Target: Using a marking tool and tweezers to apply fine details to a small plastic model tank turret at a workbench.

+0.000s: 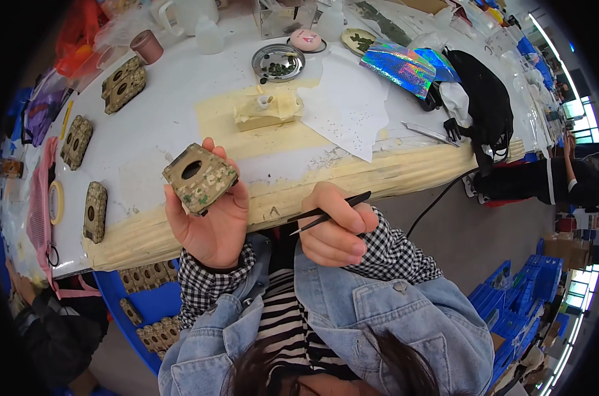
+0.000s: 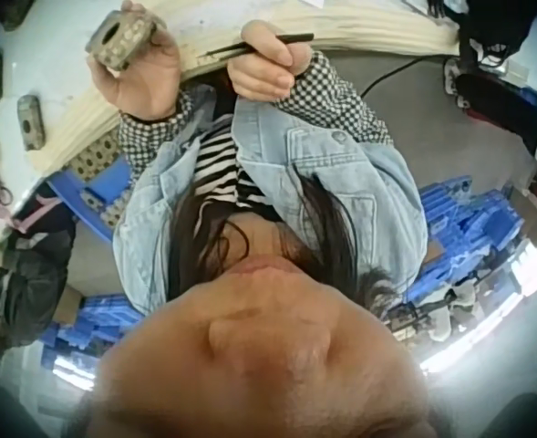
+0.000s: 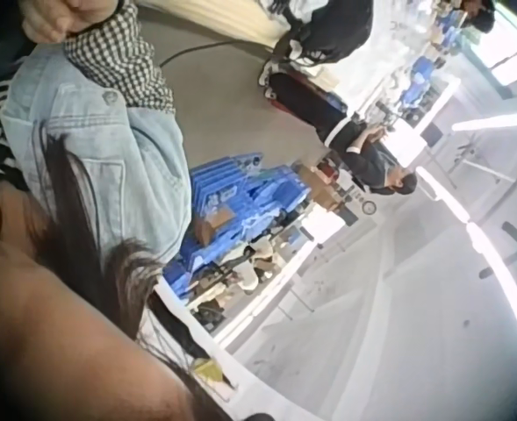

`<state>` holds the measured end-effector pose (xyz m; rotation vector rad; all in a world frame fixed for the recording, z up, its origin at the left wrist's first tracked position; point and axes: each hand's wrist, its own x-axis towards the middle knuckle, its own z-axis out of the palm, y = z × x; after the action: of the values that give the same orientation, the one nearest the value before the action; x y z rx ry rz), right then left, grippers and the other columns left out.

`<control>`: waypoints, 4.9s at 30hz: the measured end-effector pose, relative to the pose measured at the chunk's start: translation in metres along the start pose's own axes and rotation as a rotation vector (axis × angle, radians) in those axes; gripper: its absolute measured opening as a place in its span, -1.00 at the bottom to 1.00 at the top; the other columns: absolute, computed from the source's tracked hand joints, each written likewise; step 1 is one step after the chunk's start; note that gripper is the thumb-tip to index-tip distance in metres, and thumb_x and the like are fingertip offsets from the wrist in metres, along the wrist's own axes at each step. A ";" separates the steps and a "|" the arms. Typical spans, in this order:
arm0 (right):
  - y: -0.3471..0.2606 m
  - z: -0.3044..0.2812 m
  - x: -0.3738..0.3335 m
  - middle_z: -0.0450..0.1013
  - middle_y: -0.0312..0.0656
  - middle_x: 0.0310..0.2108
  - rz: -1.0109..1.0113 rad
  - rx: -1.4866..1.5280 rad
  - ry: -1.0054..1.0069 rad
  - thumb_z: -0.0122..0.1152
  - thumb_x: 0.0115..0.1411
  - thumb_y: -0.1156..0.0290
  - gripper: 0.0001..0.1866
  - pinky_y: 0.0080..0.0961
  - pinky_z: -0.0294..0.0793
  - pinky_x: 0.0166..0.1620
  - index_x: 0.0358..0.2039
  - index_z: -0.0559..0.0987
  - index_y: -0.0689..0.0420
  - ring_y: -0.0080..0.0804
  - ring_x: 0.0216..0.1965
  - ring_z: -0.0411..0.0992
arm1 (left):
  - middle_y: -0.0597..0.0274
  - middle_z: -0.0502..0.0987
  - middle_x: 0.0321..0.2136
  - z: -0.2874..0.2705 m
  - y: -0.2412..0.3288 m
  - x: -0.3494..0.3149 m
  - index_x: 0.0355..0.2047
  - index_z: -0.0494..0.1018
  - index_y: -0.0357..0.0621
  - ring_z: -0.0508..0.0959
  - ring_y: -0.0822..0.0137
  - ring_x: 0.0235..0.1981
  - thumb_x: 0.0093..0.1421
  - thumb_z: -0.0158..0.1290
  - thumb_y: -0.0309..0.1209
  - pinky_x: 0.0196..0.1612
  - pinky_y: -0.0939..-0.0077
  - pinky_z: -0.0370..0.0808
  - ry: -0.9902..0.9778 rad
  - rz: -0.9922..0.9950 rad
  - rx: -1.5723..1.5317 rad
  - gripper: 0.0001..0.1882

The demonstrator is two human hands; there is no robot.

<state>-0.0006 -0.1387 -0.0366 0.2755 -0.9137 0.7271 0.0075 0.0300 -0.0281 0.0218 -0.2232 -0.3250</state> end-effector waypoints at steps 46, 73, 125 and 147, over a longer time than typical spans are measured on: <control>-0.025 0.038 0.032 0.47 -0.24 -0.53 -0.259 -2.969 -0.246 0.43 -0.13 0.44 -0.73 -0.58 0.50 -0.52 -0.47 0.47 0.14 -0.41 -0.48 0.46 | -0.11 0.19 0.13 0.007 0.003 -0.001 0.23 -0.20 -0.38 0.30 0.08 0.12 0.26 -0.22 -0.14 0.13 0.24 0.34 0.171 0.041 0.199 -0.28; -0.025 0.044 0.026 0.51 -0.19 -0.41 -0.089 -2.978 -0.221 0.36 -0.04 0.41 -0.74 -0.52 0.52 -0.39 -0.34 0.49 0.15 -0.37 -0.35 0.47 | -0.13 0.17 0.14 0.008 0.003 -0.001 0.24 -0.21 -0.36 0.30 0.07 0.12 0.26 -0.23 -0.15 0.13 0.23 0.32 0.164 0.050 0.200 -0.28; -0.027 0.036 0.024 0.49 -0.12 -0.44 -0.234 -2.817 -0.298 0.22 0.09 0.26 -0.77 -0.51 0.51 -0.44 -0.36 0.55 0.15 -0.34 -0.41 0.42 | -0.13 0.13 0.16 0.005 0.002 0.000 0.24 -0.19 -0.36 0.27 0.06 0.13 0.26 -0.22 -0.15 0.16 0.22 0.30 0.124 0.038 0.177 -0.29; -0.074 -0.002 0.071 0.39 -0.19 -0.59 0.120 -2.887 0.436 0.31 -0.09 0.49 -0.82 -0.42 0.35 -0.39 -0.41 0.56 0.17 -0.26 -0.45 0.35 | -0.14 0.26 0.07 0.004 -0.010 0.004 0.22 -0.01 -0.22 0.34 0.05 0.08 0.26 -0.24 -0.10 0.12 0.21 0.31 0.084 -0.234 -0.001 -0.37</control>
<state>0.0787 -0.1599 0.0253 -2.3330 -0.7175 -0.8952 0.0068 0.0189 -0.0241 0.0608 -0.1370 -0.5558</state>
